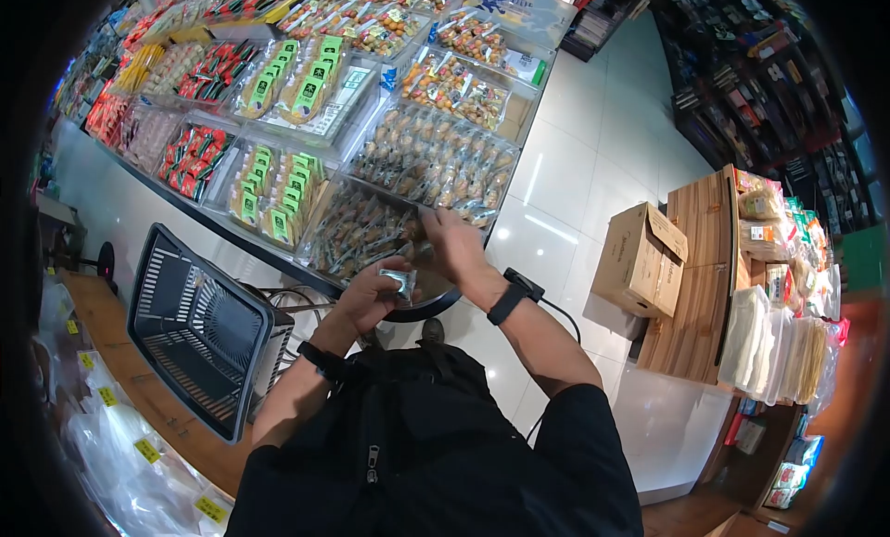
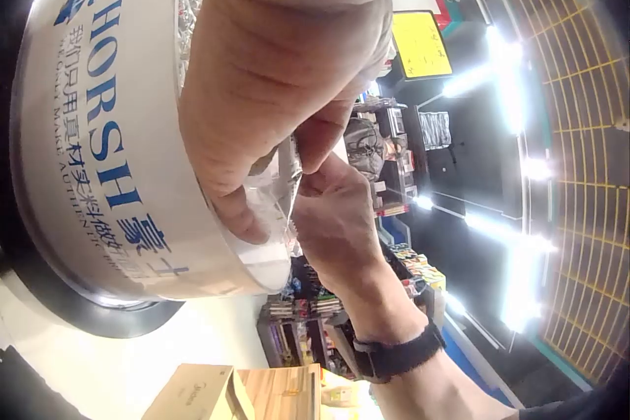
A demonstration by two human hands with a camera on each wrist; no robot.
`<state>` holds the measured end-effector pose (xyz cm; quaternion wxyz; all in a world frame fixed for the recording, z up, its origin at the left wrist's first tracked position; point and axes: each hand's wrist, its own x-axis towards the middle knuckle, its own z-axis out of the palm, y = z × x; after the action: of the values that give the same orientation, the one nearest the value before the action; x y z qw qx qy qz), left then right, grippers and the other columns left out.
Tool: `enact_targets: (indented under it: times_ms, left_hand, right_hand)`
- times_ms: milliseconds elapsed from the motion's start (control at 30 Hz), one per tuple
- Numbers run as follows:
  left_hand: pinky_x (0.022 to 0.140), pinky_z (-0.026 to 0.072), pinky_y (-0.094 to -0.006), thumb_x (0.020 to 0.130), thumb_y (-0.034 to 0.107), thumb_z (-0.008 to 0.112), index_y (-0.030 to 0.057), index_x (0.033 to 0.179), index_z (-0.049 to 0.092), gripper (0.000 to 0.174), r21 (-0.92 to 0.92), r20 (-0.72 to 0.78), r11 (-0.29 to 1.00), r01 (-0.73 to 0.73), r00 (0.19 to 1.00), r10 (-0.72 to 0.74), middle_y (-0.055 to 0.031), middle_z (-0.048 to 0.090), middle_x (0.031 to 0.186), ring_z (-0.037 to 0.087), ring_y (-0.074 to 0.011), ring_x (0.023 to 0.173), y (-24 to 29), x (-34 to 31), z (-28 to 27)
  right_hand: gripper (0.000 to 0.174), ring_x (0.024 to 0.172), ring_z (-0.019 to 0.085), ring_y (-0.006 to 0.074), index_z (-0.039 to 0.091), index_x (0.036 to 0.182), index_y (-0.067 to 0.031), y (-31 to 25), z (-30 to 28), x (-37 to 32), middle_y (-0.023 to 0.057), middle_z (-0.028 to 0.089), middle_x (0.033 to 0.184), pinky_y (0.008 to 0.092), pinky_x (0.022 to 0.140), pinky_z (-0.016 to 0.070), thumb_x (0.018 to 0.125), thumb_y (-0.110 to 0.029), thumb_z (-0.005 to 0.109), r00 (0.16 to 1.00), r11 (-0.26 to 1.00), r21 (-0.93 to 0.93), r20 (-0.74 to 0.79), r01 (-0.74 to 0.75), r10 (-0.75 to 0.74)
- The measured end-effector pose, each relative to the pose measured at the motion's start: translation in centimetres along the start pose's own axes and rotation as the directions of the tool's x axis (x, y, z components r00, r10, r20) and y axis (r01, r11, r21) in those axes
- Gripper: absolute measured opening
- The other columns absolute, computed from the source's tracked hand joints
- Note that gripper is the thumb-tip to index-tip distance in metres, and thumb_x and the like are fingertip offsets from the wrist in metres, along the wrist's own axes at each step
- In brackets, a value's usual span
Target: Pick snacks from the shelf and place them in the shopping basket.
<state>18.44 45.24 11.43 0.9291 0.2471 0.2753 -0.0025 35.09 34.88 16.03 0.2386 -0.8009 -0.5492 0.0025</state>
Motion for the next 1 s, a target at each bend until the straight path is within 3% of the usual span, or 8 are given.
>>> enact_targets:
  times_ms: [100,200,300,500,700,800,900,1000]
  left_hand:
    - [0.09,0.053,-0.0472,0.078,-0.01,0.051,0.0015,0.121,0.049,0.045,0.003,-0.017,1.0,0.005,1.0,-0.005,-0.0107,0.052,0.115,0.059,-0.0326,0.103,0.0,0.1,0.1]
    - [0.09,0.0528,-0.0483,0.077,-0.011,0.05,0.0018,0.121,0.049,0.046,-0.007,-0.018,1.0,0.007,1.0,-0.007,-0.0105,0.052,0.116,0.059,-0.0331,0.104,0.0,0.1,0.1]
    - [0.09,0.0528,-0.0485,0.077,-0.012,0.05,0.0018,0.121,0.048,0.046,-0.026,0.007,1.0,-0.002,1.0,0.002,-0.0105,0.052,0.115,0.058,-0.0328,0.104,-0.1,0.2,-0.1]
    - [0.092,0.0524,-0.0485,0.076,-0.013,0.05,0.002,0.121,0.048,0.047,-0.057,0.001,0.998,-0.02,1.0,0.02,-0.0102,0.05,0.115,0.058,-0.0318,0.103,-0.4,0.3,-0.3]
    - [0.089,0.055,-0.0452,0.079,-0.013,0.051,0.0006,0.126,0.041,0.05,-0.085,0.002,0.996,-0.017,1.0,0.017,-0.0097,0.047,0.115,0.058,-0.0308,0.101,-0.3,0.2,-0.2]
    - [0.089,0.0548,-0.0454,0.079,-0.013,0.051,0.0005,0.128,0.04,0.052,-0.079,-0.006,0.997,-0.013,1.0,0.013,-0.0101,0.046,0.116,0.058,-0.0314,0.101,-0.1,0.0,0.0]
    - [0.091,0.0531,-0.0478,0.079,-0.012,0.051,0.0004,0.127,0.042,0.051,-0.051,-0.016,0.999,-0.009,1.0,0.009,-0.0117,0.046,0.119,0.058,-0.0337,0.103,-0.1,0.0,0.0]
    - [0.092,0.0524,-0.0486,0.078,-0.011,0.052,0.0005,0.126,0.042,0.05,-0.035,-0.018,0.999,-0.004,1.0,0.003,-0.0125,0.046,0.12,0.058,-0.0349,0.103,-0.2,0.2,-0.3]
  right_hand:
    - [0.031,0.081,0.062,0.038,0.053,0.099,-0.0056,2.2,1.3,-1.2,0.016,0.063,0.087,0.0466,0.065,0.0498,0.073,-0.015,0.067,0.969,0.976,-0.154,0.167,-0.156,0.182]
    - [0.026,0.082,0.066,0.0365,0.056,0.102,-0.0053,1.5,0.8,-1.6,0.0184,0.065,0.09,0.0461,0.067,0.0508,0.076,-0.006,0.058,0.841,0.946,-0.265,0.455,-0.186,0.293]
    - [0.022,0.085,0.066,0.0353,0.058,0.099,-0.0047,1.5,1.6,-2.0,0.0177,0.066,0.091,0.0454,0.069,0.0518,0.077,-0.007,0.058,0.915,0.97,-0.196,0.349,-0.142,0.204]
    - [0.026,0.096,0.064,0.0352,0.06,0.104,-0.0054,2.2,5.1,-1.9,0.0172,0.064,0.105,0.0428,0.076,0.053,0.078,-0.01,0.06,0.887,0.941,-0.337,0.425,-0.029,0.179]
    - [0.052,0.098,0.063,0.0357,0.054,0.116,-0.0074,3.3,5.9,-1.5,0.0178,0.061,0.109,0.0418,0.079,0.0526,0.067,-0.014,0.072,0.877,0.945,-0.326,0.447,-0.025,0.178]
    - [0.044,0.098,0.064,0.0345,0.055,0.113,-0.0023,3.3,4.8,-1.4,0.0196,0.063,0.106,0.0423,0.078,0.0529,0.073,-0.014,0.069,0.873,0.966,-0.254,0.461,-0.044,0.161]
    - [0.047,0.094,0.064,0.0371,0.053,0.114,-0.0005,3.0,3.1,-0.4,0.0207,0.065,0.099,0.0442,0.078,0.0525,0.071,-0.01,0.07,0.788,0.955,-0.281,0.565,-0.095,0.245]
    - [0.04,0.091,0.063,0.041,0.055,0.106,0.0006,3.7,3.0,0.1,0.0236,0.065,0.09,0.0455,0.077,0.0516,0.069,-0.006,0.069,0.84,0.969,-0.151,0.483,-0.198,0.247]
